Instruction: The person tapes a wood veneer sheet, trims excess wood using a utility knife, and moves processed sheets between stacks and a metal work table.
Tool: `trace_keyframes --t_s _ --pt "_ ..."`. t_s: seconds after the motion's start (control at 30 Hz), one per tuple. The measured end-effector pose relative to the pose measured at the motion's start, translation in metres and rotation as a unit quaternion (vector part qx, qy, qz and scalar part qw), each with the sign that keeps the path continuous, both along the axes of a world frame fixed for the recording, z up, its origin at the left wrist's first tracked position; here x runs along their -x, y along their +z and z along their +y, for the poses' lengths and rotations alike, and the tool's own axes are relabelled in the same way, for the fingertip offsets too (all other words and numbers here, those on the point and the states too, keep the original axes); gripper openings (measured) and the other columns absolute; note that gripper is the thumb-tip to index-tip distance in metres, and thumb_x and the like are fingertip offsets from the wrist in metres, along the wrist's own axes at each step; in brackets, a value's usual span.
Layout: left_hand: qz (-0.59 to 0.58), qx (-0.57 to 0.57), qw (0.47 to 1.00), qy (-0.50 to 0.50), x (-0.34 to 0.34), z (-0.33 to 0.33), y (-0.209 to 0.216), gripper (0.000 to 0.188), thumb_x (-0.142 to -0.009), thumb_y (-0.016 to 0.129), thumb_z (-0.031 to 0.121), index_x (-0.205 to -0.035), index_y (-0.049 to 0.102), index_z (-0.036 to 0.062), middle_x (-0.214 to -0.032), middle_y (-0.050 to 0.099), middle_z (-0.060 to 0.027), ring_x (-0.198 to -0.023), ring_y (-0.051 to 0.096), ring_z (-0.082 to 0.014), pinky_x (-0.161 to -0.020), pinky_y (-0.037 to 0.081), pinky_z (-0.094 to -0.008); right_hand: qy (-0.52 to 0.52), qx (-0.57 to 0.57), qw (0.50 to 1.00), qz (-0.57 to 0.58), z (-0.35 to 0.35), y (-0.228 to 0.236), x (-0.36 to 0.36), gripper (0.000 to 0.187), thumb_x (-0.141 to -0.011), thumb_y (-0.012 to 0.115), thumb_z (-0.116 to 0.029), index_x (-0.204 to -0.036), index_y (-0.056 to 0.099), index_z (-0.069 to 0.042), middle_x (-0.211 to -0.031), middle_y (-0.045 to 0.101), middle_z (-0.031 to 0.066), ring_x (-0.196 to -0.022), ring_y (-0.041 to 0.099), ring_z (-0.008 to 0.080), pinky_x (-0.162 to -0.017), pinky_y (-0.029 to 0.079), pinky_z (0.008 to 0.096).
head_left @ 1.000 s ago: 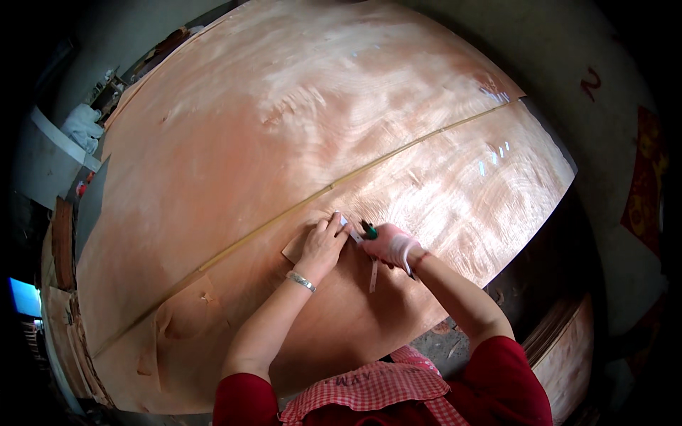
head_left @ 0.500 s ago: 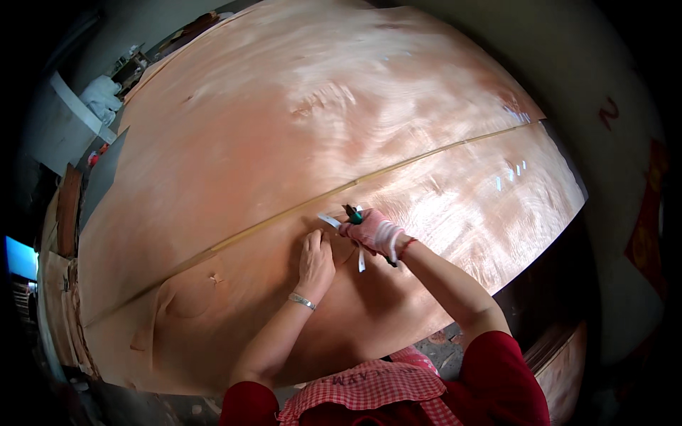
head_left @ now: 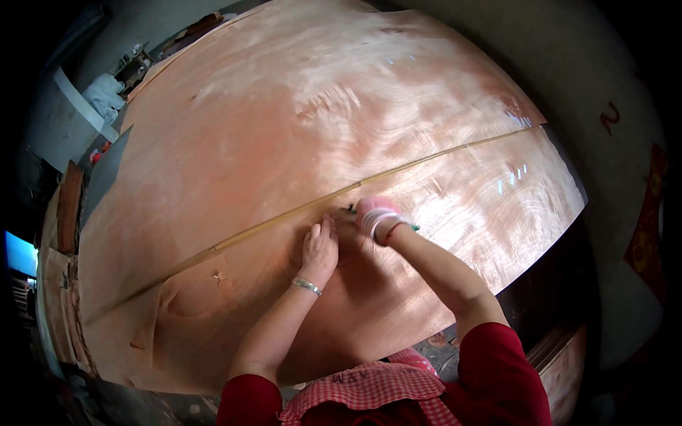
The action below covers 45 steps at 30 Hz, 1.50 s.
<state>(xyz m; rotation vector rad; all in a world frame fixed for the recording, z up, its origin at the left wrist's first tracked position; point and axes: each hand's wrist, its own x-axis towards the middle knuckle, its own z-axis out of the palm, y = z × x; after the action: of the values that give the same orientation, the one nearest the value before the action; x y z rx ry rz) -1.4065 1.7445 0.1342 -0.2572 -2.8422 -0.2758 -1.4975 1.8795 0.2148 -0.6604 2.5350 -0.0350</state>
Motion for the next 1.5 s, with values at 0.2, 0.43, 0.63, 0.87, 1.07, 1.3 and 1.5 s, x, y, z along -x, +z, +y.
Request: trace_keyframes --t_s 0.2,0.43,0.63,0.87,1.07,1.3,1.5 --pt "0.026 -0.170 0.985 -0.020 -0.015 -0.015 0.010 0.031 -0.077 0.050 0.004 -0.107 0.054 -0.0030 -0.111 0.051 -0.0158 -0.092 0.051 -0.0269 -0.078 0.045 -0.0340 -0.269 0.286 0.889 -0.236 0.027 0.047 -0.039 0.022 -0.077 0.060 -0.025 -0.069 0.062 -0.004 -0.056 0.056 0.0054 -0.044 0.052 0.0135 -0.035 0.038 0.0280" --pt "-0.225 -0.678 0.699 -0.030 -0.052 0.000 0.054 0.011 -0.087 0.052 0.014 -0.084 0.053 0.0037 -0.076 0.057 -0.0009 -0.069 0.054 -0.0056 -0.062 0.044 -0.0195 -0.279 0.443 0.779 -0.344 0.041 0.029 -0.094 0.016 -0.075 0.065 -0.022 -0.076 0.063 -0.007 -0.052 0.052 0.0011 -0.037 0.041 0.0080 -0.031 0.029 0.0223" --pt "-0.186 -0.675 0.713 0.021 -0.065 -0.008 0.052 0.010 -0.088 0.049 0.012 -0.082 0.051 0.0041 -0.072 0.058 -0.0012 -0.063 0.055 -0.0055 -0.054 0.044 -0.0173 -0.293 0.457 0.748 -0.381 0.053 0.031 -0.117 0.028 -0.071 0.070 -0.020 -0.094 0.063 -0.005 -0.060 0.055 0.0000 -0.041 0.043 0.0072 -0.033 0.029 0.0210" --pt "-0.228 -0.653 0.716 0.096 -0.078 -0.013 0.029 0.011 -0.087 0.050 0.012 -0.081 0.053 0.0021 -0.069 0.058 -0.0041 -0.059 0.056 -0.0086 -0.049 0.044 -0.0209 -0.333 0.403 0.763 -0.380 0.053 -0.010 -0.138 0.015 -0.074 0.066 -0.021 -0.074 0.064 -0.006 -0.053 0.053 0.0002 -0.041 0.043 0.0074 -0.035 0.032 0.0231" --pt "0.025 -0.298 0.953 0.050 -0.054 -0.008 0.013 0.009 -0.077 0.059 0.010 -0.075 0.057 0.0007 -0.082 0.053 -0.0121 -0.078 0.052 -0.0256 -0.069 0.042 -0.0360 -0.372 0.312 0.829 -0.279 0.043 -0.012 -0.141 0.028 -0.075 0.063 -0.030 -0.069 0.060 -0.004 -0.054 0.054 0.0031 -0.044 0.048 0.0124 -0.043 0.039 0.0291" --pt "0.039 -0.277 0.960 0.026 -0.047 -0.003 0.005 0.012 -0.076 0.056 0.006 -0.087 0.055 0.0022 -0.091 0.052 -0.0116 -0.089 0.048 -0.0301 -0.079 0.039 -0.0381 -0.385 0.252 0.847 -0.266 0.035 -0.011 -0.139 0.028 -0.077 0.058 -0.029 -0.078 0.062 -0.002 -0.059 0.057 0.0070 -0.055 0.055 0.0167 -0.053 0.044 0.0306" --pt "-0.049 -0.058 0.980 -0.186 -0.074 -0.014 0.021 0.035 -0.078 0.053 0.011 -0.113 0.051 0.0035 -0.127 0.042 -0.0134 -0.121 0.035 -0.0264 -0.099 0.029 -0.0426 -0.366 0.262 0.860 -0.242 0.042 -0.028 -0.140 0.028 -0.077 0.059 -0.030 -0.081 0.062 -0.002 -0.060 0.057 0.0091 -0.056 0.056 0.0177 -0.055 0.045 0.0315"
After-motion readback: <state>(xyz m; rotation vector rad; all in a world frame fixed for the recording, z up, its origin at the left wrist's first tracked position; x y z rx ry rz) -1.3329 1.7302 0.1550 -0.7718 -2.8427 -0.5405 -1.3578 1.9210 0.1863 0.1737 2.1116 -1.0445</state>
